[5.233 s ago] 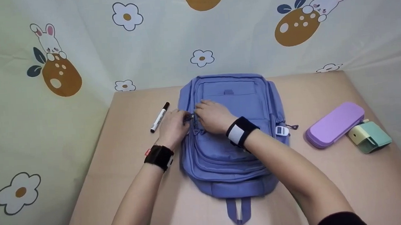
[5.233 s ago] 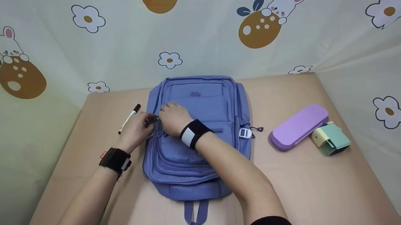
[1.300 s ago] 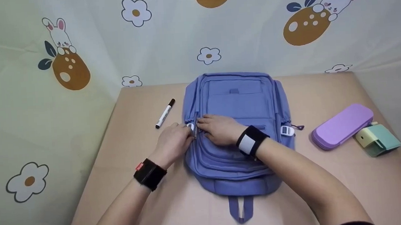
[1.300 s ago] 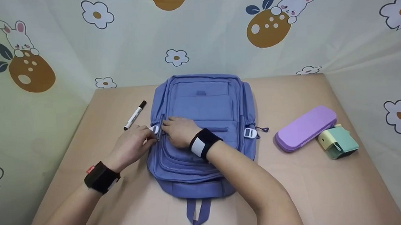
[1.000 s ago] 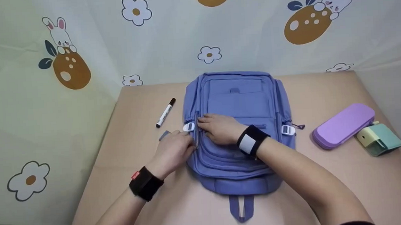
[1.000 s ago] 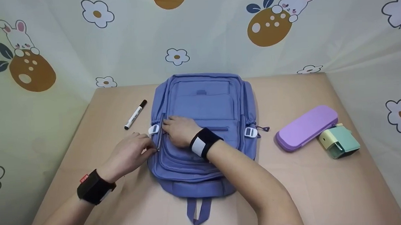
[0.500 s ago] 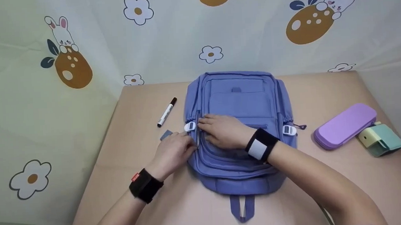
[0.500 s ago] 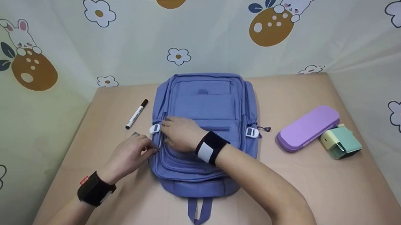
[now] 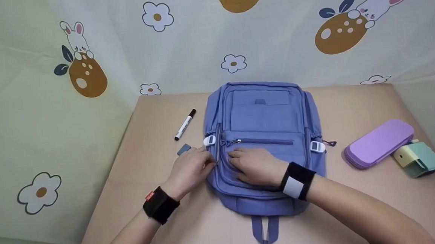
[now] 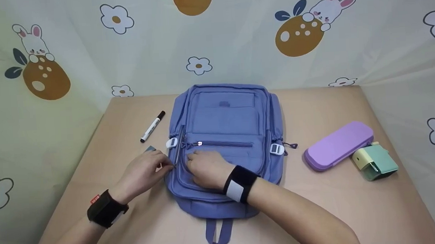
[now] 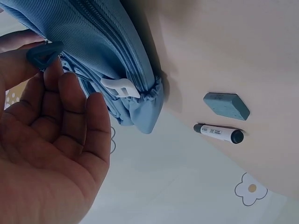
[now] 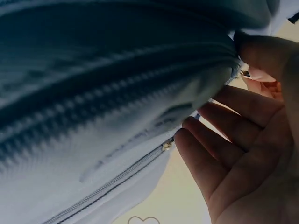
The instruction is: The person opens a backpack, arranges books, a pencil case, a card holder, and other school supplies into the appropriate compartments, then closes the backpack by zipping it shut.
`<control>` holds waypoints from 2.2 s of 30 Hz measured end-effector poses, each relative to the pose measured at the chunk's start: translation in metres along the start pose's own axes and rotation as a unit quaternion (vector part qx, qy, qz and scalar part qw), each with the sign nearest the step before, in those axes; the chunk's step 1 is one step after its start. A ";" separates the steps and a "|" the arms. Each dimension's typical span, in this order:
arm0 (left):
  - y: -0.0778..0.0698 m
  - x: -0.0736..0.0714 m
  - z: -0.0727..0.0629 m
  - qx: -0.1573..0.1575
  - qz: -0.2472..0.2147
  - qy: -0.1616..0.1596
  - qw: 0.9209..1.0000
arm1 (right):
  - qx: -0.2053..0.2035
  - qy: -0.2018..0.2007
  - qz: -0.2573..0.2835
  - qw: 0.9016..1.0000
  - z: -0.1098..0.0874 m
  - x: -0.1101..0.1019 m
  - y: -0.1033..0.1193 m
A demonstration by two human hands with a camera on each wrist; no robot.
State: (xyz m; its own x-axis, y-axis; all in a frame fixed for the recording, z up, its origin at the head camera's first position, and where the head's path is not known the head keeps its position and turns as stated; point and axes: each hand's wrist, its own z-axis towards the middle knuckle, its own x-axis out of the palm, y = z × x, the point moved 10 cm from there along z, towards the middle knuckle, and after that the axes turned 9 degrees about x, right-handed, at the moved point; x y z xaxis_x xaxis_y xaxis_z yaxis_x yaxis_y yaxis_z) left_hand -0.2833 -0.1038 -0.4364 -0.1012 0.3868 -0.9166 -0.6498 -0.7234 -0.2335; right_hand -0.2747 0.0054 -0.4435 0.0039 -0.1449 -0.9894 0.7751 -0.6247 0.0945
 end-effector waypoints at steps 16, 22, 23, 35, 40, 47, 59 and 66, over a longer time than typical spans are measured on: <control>-0.020 -0.009 -0.001 0.000 0.015 0.009 1.000 | -0.033 -0.027 -0.003 0.999 0.005 -0.011 -0.002; -0.040 -0.010 -0.006 0.009 0.006 0.025 1.000 | -0.027 -0.015 0.014 0.999 0.005 -0.012 -0.005; -0.044 -0.009 -0.006 0.012 0.000 0.029 1.000 | -0.027 -0.014 0.014 0.999 0.006 -0.012 -0.005; -0.062 0.003 -0.011 0.017 -0.038 0.043 0.998 | -0.016 -0.019 0.026 0.999 0.001 -0.013 -0.001; -0.061 0.004 -0.015 0.011 -0.049 0.039 0.998 | -0.003 -0.025 0.041 0.999 -0.022 -0.035 -0.001; -0.057 -0.002 -0.016 0.005 -0.045 0.022 0.999 | 0.006 -0.047 0.025 0.999 -0.076 -0.055 -0.017; -0.054 0.000 -0.017 -0.026 -0.056 0.021 0.998 | 0.026 -0.075 0.035 0.996 -0.117 -0.029 -0.036; -0.060 0.004 -0.015 -0.045 -0.093 0.035 0.994 | 0.021 -0.124 0.015 0.992 -0.122 -0.033 -0.036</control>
State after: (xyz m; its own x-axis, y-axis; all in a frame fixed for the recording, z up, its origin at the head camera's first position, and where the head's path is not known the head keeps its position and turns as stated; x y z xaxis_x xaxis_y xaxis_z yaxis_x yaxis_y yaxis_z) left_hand -0.2334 -0.0678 -0.4313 0.0692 0.4799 -0.8746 -0.5818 -0.6927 -0.4262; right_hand -0.2259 0.1258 -0.4278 -0.1342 -0.3449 -0.9290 0.7495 -0.6486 0.1325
